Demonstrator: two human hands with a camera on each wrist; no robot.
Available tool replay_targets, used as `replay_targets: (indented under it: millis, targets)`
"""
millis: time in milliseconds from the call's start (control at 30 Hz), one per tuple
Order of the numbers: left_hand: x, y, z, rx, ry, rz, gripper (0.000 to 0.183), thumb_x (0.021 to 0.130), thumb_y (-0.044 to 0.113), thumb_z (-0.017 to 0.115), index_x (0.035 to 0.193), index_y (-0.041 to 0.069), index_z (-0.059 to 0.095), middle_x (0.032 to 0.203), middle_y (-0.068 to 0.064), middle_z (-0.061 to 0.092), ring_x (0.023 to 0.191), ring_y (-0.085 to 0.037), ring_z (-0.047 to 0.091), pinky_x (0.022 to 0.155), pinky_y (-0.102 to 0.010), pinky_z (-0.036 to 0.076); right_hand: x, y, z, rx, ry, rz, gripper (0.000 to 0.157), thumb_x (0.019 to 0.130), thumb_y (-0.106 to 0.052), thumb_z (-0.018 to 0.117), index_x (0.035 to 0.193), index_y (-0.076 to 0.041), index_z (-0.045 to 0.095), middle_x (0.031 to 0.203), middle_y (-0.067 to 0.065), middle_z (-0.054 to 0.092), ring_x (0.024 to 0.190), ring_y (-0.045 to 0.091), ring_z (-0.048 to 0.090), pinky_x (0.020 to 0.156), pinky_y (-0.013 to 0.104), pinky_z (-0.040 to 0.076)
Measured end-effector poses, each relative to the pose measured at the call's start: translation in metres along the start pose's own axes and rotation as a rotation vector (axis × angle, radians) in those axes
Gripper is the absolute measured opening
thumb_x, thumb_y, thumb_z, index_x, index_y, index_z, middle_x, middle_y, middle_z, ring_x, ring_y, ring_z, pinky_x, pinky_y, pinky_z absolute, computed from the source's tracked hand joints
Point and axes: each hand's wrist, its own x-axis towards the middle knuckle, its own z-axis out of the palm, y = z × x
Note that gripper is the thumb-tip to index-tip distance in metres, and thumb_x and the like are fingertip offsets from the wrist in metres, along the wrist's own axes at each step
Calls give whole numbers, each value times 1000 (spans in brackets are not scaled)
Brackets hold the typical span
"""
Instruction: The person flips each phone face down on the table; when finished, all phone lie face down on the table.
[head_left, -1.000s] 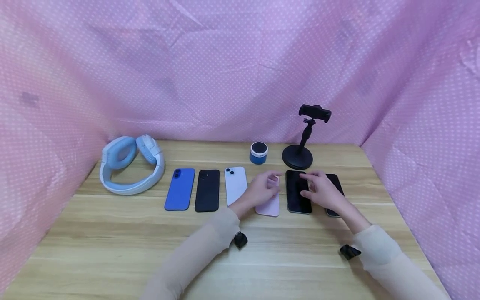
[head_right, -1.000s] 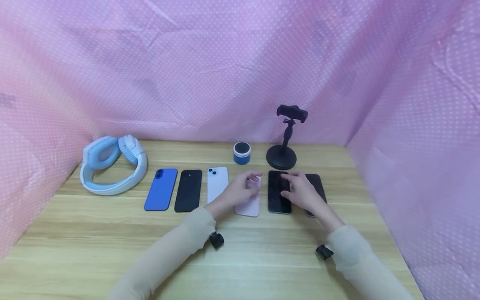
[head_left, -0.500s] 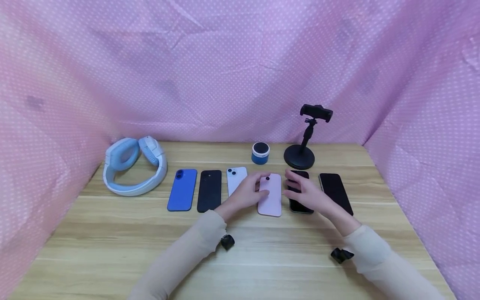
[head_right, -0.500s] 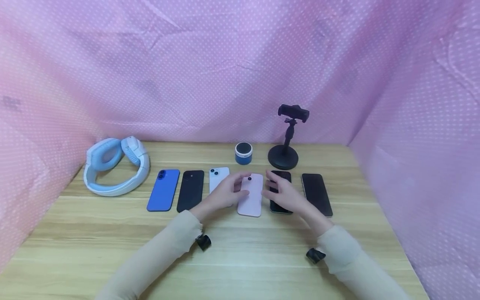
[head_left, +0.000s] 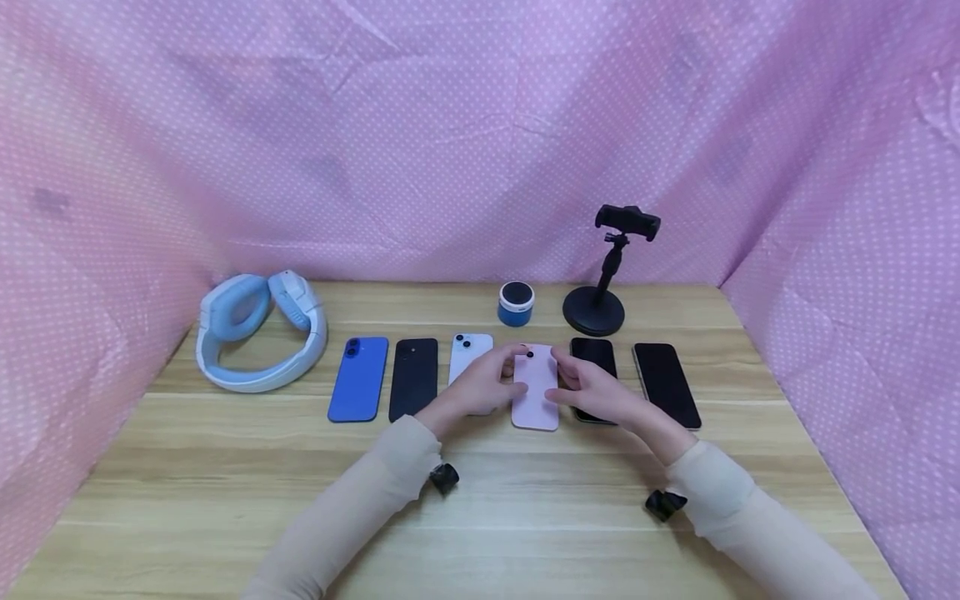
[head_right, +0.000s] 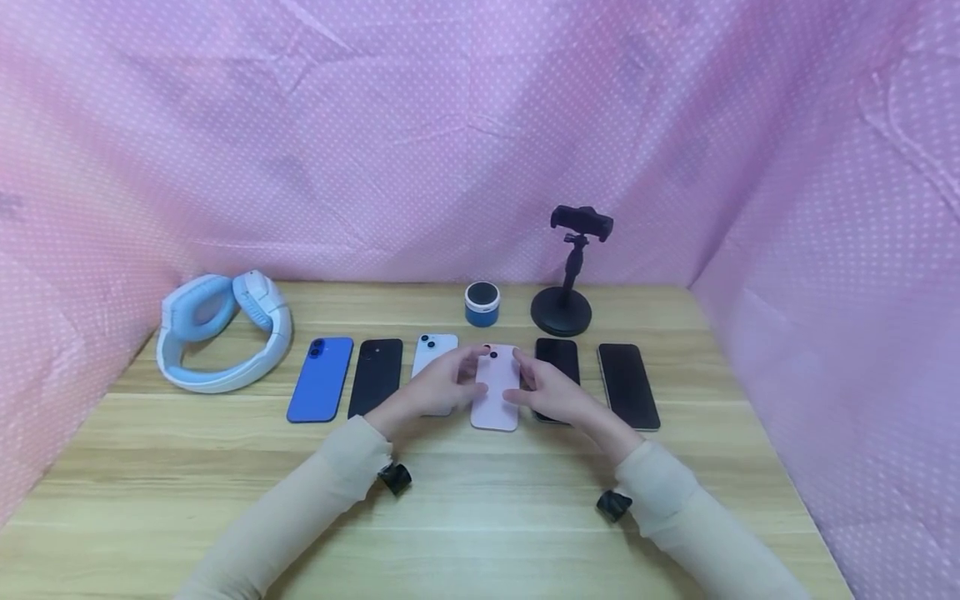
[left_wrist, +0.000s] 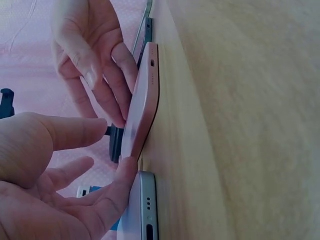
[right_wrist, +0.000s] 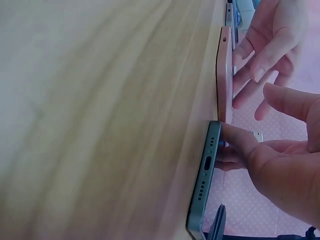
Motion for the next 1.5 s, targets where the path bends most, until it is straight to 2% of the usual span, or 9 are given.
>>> replay_targets:
  millis: [167, 300, 433, 600, 800, 1067, 1267, 1500]
  targets:
    - [2, 0, -4, 40, 16, -33, 57, 96, 12, 71, 149, 11, 50, 127, -11, 60, 96, -19, 57, 84, -31, 50, 4, -2, 0, -14, -19, 12, 78, 100, -10, 65, 156, 12, 15, 161, 31, 17, 146, 42, 26, 117, 54, 27]
    - [7, -1, -4, 49, 47, -40, 60, 90, 2, 74, 146, 8, 53, 128, -13, 61, 83, -16, 58, 71, -27, 49, 7, -1, 0, -8, -19, 30, 79, 99, -8, 66, 156, 12, 15, 161, 30, 18, 146, 41, 26, 117, 52, 27]
    - [10, -2, 1, 42, 84, -45, 61, 83, -7, 74, 141, 5, 57, 131, -14, 63, 77, -15, 58, 66, -24, 50, 9, 3, -1, 26, -9, 66, 80, 97, -6, 68, 156, 12, 16, 162, 29, 17, 146, 40, 26, 117, 49, 28]
    - [11, 4, 8, 43, 122, -41, 56, 82, -9, 73, 135, 4, 61, 126, -12, 64, 74, -15, 56, 63, -23, 48, 6, 5, -5, 61, 3, 100, 80, 96, -4, 69, 157, 10, 17, 163, 26, 17, 148, 37, 24, 117, 45, 27]
    - [11, 9, 13, 119, 148, -62, 51, 82, -10, 71, 130, 6, 65, 125, -8, 66, 79, -17, 54, 67, -23, 45, 6, 8, -5, 89, -4, 94, 80, 97, -5, 68, 157, 10, 17, 164, 26, 15, 149, 37, 20, 118, 47, 25]
    - [9, 6, 13, 153, 168, -66, 52, 80, -13, 68, 128, 6, 66, 119, -8, 66, 85, -19, 55, 69, -24, 45, 10, 7, 0, 153, -11, 95, 78, 97, -4, 67, 156, 12, 18, 164, 26, 15, 150, 37, 18, 118, 46, 24]
    - [8, 4, 17, 154, 172, -56, 49, 82, -13, 67, 127, 6, 67, 129, -9, 65, 100, -22, 57, 80, -27, 47, 8, 5, -3, 275, -39, 139, 77, 98, -3, 64, 157, 11, 16, 165, 25, 10, 152, 35, 11, 117, 46, 24]
    - [9, 5, 17, 146, 167, -75, 48, 84, -11, 69, 128, 7, 67, 130, -8, 65, 90, -19, 56, 72, -25, 47, 7, 3, -8, 394, -55, 204, 76, 100, -8, 63, 159, 4, 17, 167, 21, 11, 153, 30, 10, 117, 47, 28]
